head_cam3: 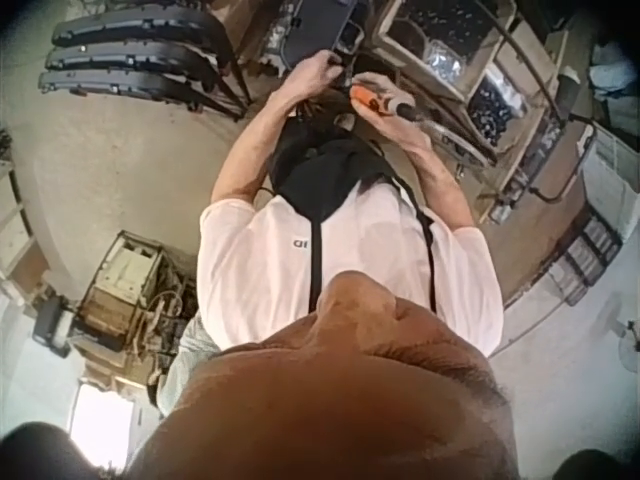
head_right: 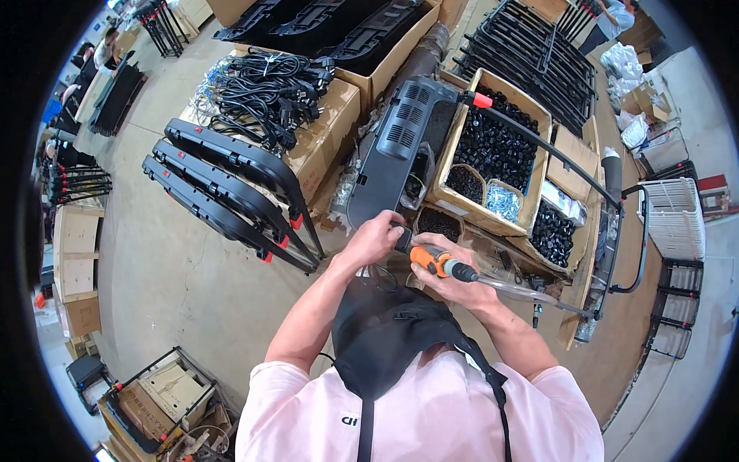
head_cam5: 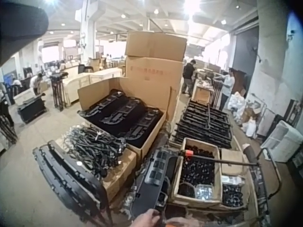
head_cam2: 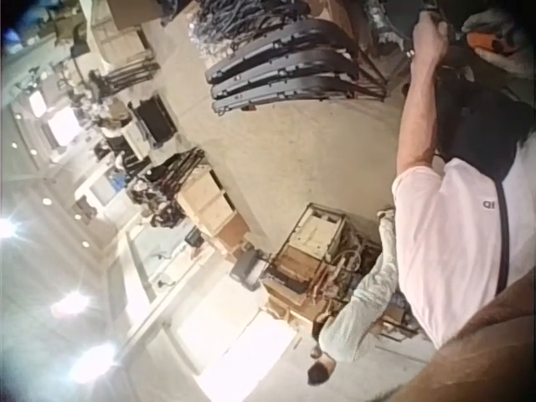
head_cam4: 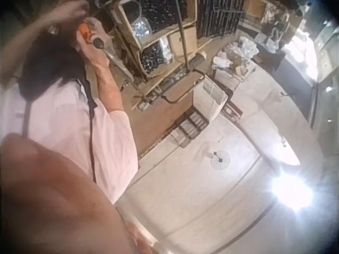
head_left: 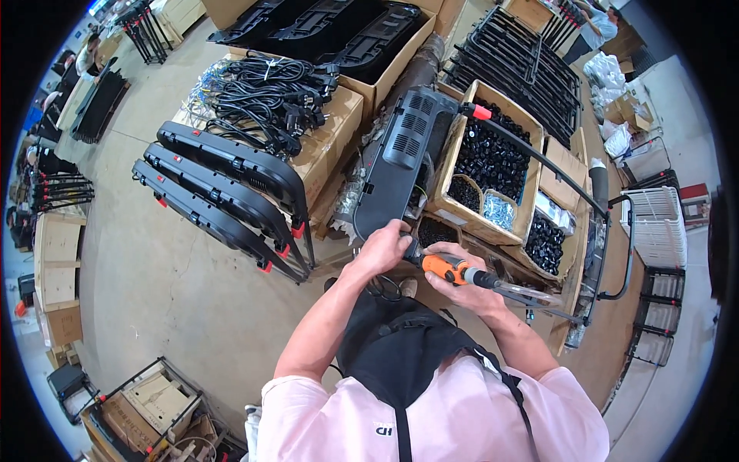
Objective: Assembling the plastic housing and internal wiring of a leaf blower or similar power tool component.
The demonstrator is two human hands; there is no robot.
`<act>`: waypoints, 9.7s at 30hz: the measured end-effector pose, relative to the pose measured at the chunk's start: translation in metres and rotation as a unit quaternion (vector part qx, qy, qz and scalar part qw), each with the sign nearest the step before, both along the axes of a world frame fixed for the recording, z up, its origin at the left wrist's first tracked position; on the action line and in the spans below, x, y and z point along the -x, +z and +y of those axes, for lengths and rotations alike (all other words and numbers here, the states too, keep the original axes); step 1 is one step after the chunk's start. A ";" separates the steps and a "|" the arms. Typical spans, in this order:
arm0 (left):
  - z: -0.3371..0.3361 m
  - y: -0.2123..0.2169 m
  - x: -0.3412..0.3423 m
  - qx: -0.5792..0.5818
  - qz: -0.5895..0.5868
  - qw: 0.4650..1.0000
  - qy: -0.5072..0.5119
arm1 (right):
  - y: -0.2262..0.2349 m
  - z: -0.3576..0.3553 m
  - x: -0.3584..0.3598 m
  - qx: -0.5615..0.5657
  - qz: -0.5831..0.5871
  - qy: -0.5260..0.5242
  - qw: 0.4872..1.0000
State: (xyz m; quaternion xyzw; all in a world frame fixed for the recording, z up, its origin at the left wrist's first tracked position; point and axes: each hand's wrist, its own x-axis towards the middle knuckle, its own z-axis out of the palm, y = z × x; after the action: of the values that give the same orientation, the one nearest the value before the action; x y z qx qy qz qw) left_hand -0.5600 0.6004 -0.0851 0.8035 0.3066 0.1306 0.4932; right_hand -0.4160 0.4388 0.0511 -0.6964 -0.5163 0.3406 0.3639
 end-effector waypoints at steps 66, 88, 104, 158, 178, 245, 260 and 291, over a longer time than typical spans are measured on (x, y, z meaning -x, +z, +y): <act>-0.073 -0.027 0.076 0.689 -0.292 0.639 0.177 | -0.003 0.071 0.043 -0.001 -0.033 0.090 0.995; -0.052 -0.035 0.081 0.687 -0.240 0.645 0.233 | -0.006 0.084 0.046 -0.002 -0.048 0.104 0.993; 0.002 0.009 0.051 0.737 -0.309 0.551 0.241 | 0.026 0.090 0.028 -0.006 0.076 -0.004 0.997; 0.058 0.048 -0.029 0.744 -0.334 0.529 0.234 | 0.053 0.136 -0.045 -0.078 0.138 -0.008 0.987; 0.100 0.053 -0.272 0.799 -0.292 0.496 0.173 | 0.061 0.151 -0.280 -0.063 0.155 -0.093 0.982; 0.175 0.010 -0.341 0.755 -0.333 0.494 0.274 | 0.011 0.250 -0.337 -0.087 0.187 -0.062 0.977; 0.147 0.029 -0.310 0.700 -0.278 0.633 0.180 | -0.008 0.314 -0.333 -0.114 0.129 -0.071 0.982; 0.166 0.025 -0.288 0.677 -0.282 0.617 0.284 | -0.017 0.343 -0.323 -0.061 0.013 -0.043 0.997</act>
State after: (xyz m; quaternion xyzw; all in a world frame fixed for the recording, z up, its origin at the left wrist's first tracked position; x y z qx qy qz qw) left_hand -0.2719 0.7661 -0.0597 0.0381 0.3669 0.2396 0.8981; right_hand -0.0929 0.7819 0.0343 -0.6898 -0.5008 0.3018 0.4270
